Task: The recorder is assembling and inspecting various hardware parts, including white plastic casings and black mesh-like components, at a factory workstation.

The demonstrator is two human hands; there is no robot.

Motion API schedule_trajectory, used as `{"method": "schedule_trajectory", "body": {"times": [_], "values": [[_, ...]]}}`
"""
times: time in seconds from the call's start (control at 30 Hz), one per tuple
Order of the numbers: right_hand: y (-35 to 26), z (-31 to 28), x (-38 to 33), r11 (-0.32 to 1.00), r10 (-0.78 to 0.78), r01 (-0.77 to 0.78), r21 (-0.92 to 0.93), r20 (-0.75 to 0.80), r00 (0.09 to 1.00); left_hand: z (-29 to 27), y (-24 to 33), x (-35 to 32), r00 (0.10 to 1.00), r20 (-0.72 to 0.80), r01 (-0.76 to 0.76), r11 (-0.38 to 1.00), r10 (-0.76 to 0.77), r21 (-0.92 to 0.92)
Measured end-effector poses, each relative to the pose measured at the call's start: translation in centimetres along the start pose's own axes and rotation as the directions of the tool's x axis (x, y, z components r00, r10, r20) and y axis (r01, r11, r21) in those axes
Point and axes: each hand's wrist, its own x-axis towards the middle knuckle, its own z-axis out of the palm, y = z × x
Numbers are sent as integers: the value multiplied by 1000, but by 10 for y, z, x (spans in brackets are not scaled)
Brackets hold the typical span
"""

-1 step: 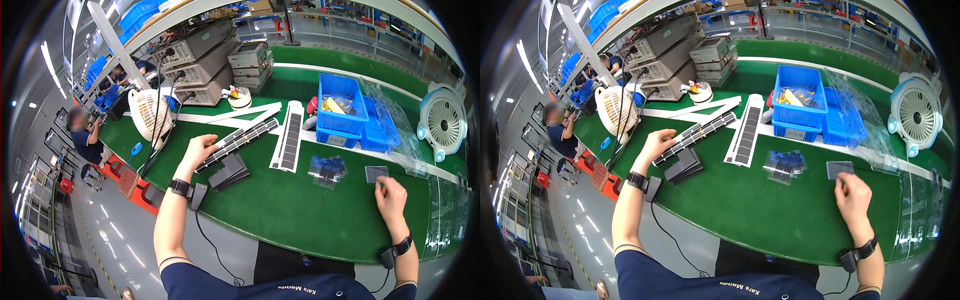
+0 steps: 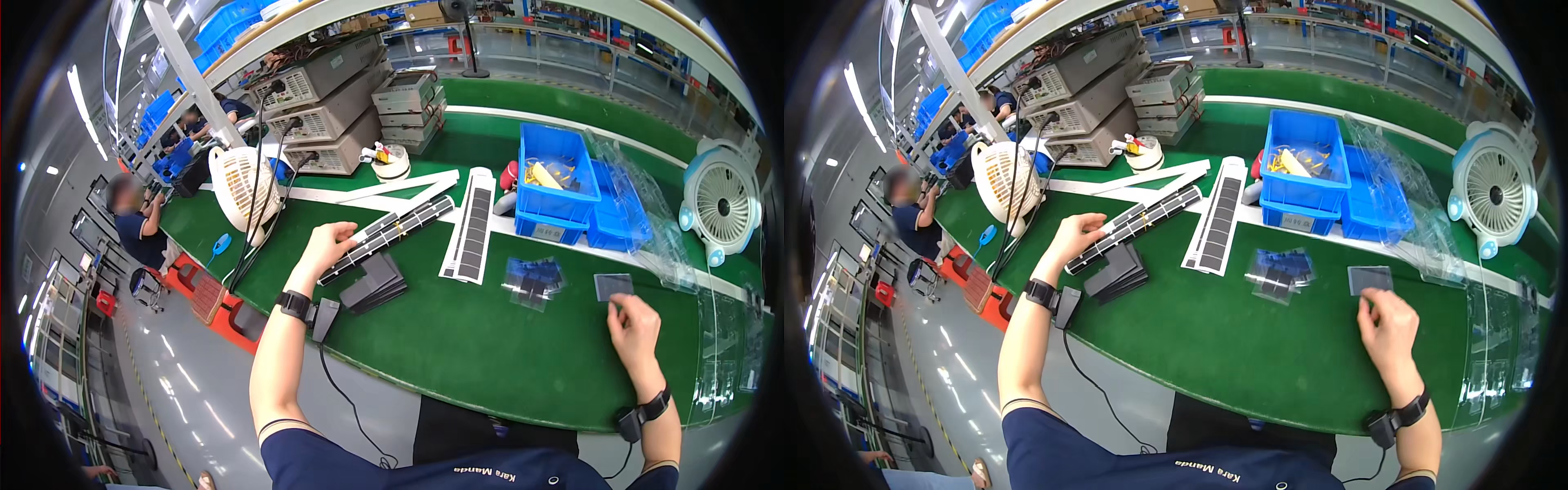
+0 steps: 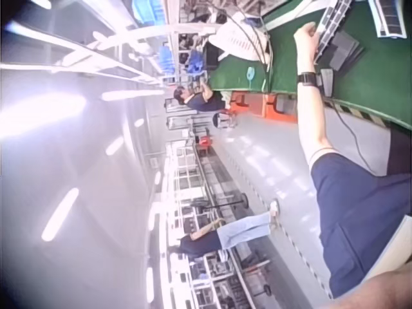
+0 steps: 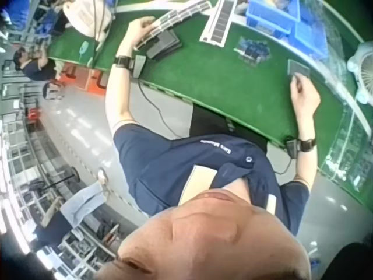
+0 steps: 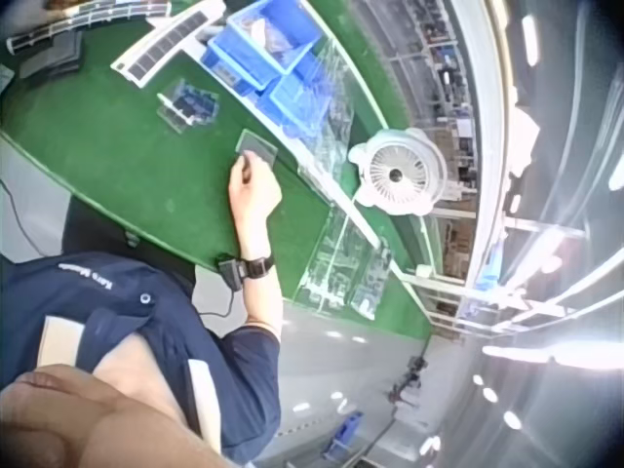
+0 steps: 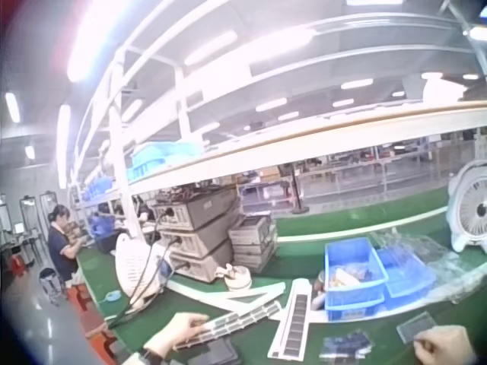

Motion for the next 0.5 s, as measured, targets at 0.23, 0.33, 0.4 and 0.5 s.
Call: {"method": "schedule_trajectory", "body": {"times": [0.23,0.33,0.4,0.5], "values": [[-22,-5,-3,995,-24,19,94,56,998,-8,-28,-17,995,-95,22,990,-8,139],[-31,-3,2,989,-49,35,141,99,994,-18,-21,-29,997,4,72,989,-73,130],[-48,0,8,972,-101,65,226,152,983,-18,-19,-34,995,-57,87,995,-84,51],[-71,8,16,933,-235,154,325,224,946,-17,-8,-31,984,43,169,980,-174,101]]}}
